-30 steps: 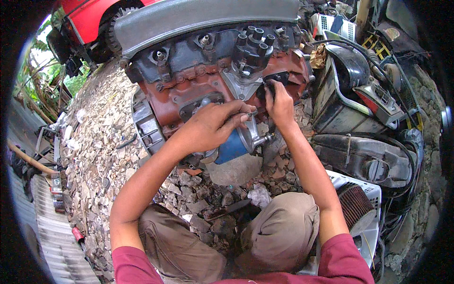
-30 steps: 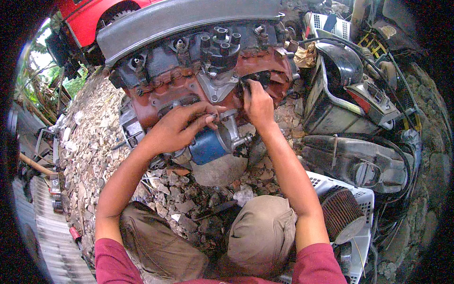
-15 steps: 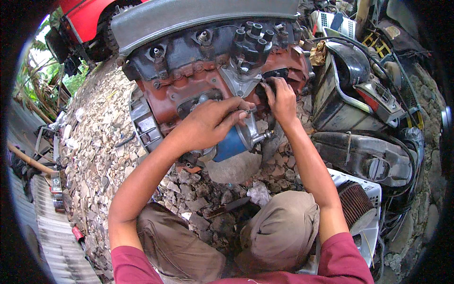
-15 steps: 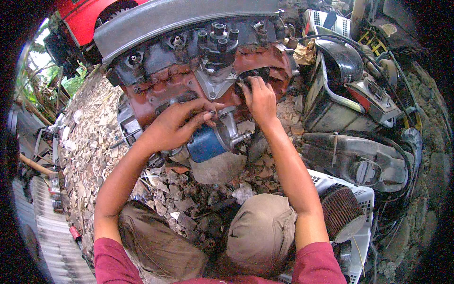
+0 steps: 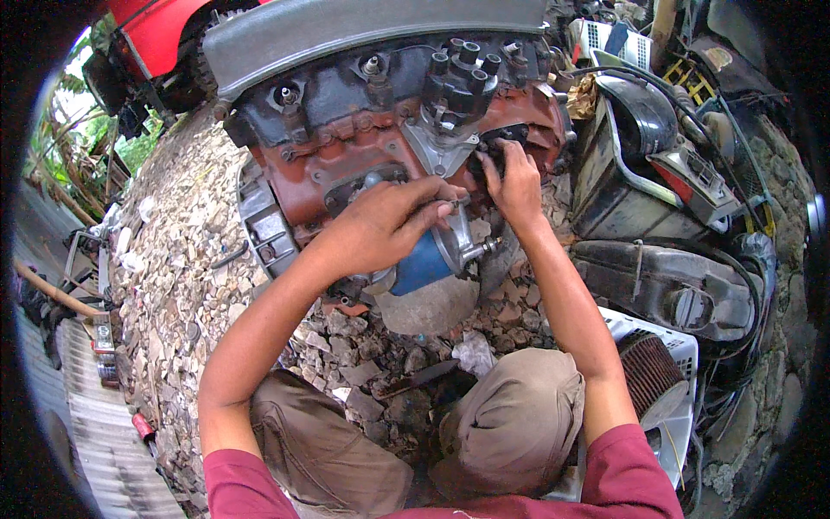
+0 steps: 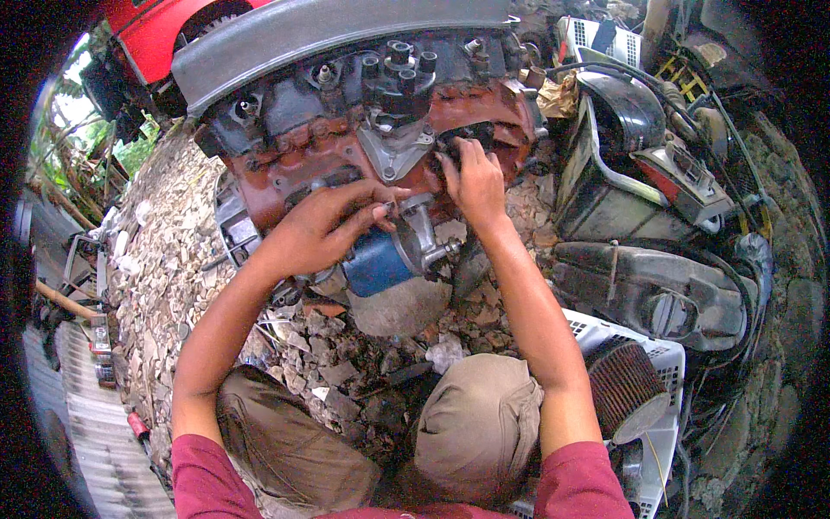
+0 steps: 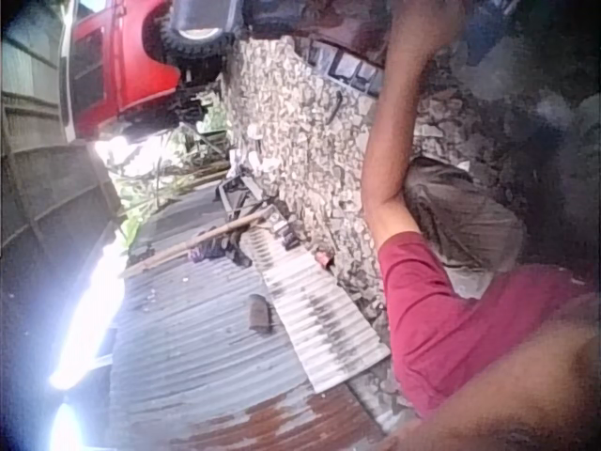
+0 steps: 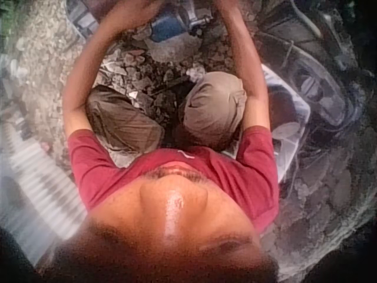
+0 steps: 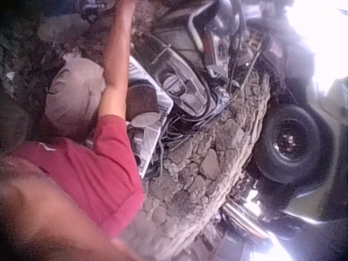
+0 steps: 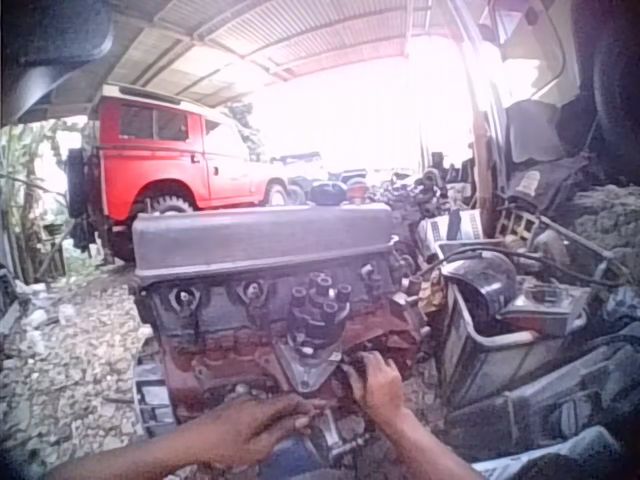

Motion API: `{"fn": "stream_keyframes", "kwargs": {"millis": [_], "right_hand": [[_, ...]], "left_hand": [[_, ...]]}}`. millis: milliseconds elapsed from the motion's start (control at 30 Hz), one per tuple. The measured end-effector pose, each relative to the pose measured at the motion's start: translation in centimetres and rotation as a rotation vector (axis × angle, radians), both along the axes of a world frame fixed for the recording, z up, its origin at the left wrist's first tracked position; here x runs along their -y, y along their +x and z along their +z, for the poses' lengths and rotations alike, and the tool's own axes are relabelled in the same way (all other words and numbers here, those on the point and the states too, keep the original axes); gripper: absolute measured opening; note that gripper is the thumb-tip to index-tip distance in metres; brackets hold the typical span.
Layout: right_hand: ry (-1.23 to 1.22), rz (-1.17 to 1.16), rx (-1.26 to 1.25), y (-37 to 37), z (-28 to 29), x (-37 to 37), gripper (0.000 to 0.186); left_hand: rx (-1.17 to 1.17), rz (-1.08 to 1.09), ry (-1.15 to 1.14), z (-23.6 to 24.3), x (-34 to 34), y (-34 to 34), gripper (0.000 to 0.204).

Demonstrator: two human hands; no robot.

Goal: The person sits on the ground and handles small metal parts, then attaches a black metal plate to a red engine block using bolts. The person continues to tighten the bolts by hand.

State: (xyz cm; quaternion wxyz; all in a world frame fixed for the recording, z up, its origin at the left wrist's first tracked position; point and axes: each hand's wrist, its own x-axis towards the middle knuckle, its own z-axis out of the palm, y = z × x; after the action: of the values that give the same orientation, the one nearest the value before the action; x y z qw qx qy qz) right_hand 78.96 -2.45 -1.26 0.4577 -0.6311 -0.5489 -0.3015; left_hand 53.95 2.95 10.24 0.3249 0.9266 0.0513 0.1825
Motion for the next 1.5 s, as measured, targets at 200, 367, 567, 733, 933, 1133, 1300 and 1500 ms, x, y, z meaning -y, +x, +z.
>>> {"fn": "stream_keyframes", "kwargs": {"millis": [200, 367, 567, 733, 933, 1133, 1300, 1500], "right_hand": [[0.015, 0.01, 0.039, -0.08, 0.37, 0.2, 0.028], [0.0, 0.017, 0.058, 0.26, 0.02, -0.15, 0.027], [0.031, 0.038, 0.064, 0.17, 0.09, -0.18, 0.026], [0.09, 0.066, 0.026, 0.22, 0.03, -0.21, 0.027], [0.032, 0.005, 0.044, 0.53, -0.05, -0.1, 0.026], [0.03, 0.008, 0.055, -0.09, 0.4, 0.23, 0.026], [0.054, 0.04, 0.083, 0.19, 0.38, 0.15, 0.025], [0.046, 0.012, 0.101, 0.33, -0.02, -0.17, 0.025]], "left_hand": [[0.008, -0.006, -0.019, -0.01, 0.08, -0.04, 0.027], [0.005, -0.001, -0.028, 0.08, 0.14, -0.02, 0.027], [0.011, -0.013, -0.023, -0.14, -0.09, -0.09, 0.027], [0.013, -0.002, 0.009, 0.01, 0.01, -0.01, 0.027], [0.013, -0.008, -0.003, 0.12, 0.11, -0.05, 0.027], [0.01, -0.009, -0.003, 0.11, 0.1, -0.08, 0.026], [0.016, -0.015, 0.004, 0.06, 0.03, -0.03, 0.026], [0.007, -0.009, 0.007, 0.15, 0.07, -0.06, 0.027]]}}
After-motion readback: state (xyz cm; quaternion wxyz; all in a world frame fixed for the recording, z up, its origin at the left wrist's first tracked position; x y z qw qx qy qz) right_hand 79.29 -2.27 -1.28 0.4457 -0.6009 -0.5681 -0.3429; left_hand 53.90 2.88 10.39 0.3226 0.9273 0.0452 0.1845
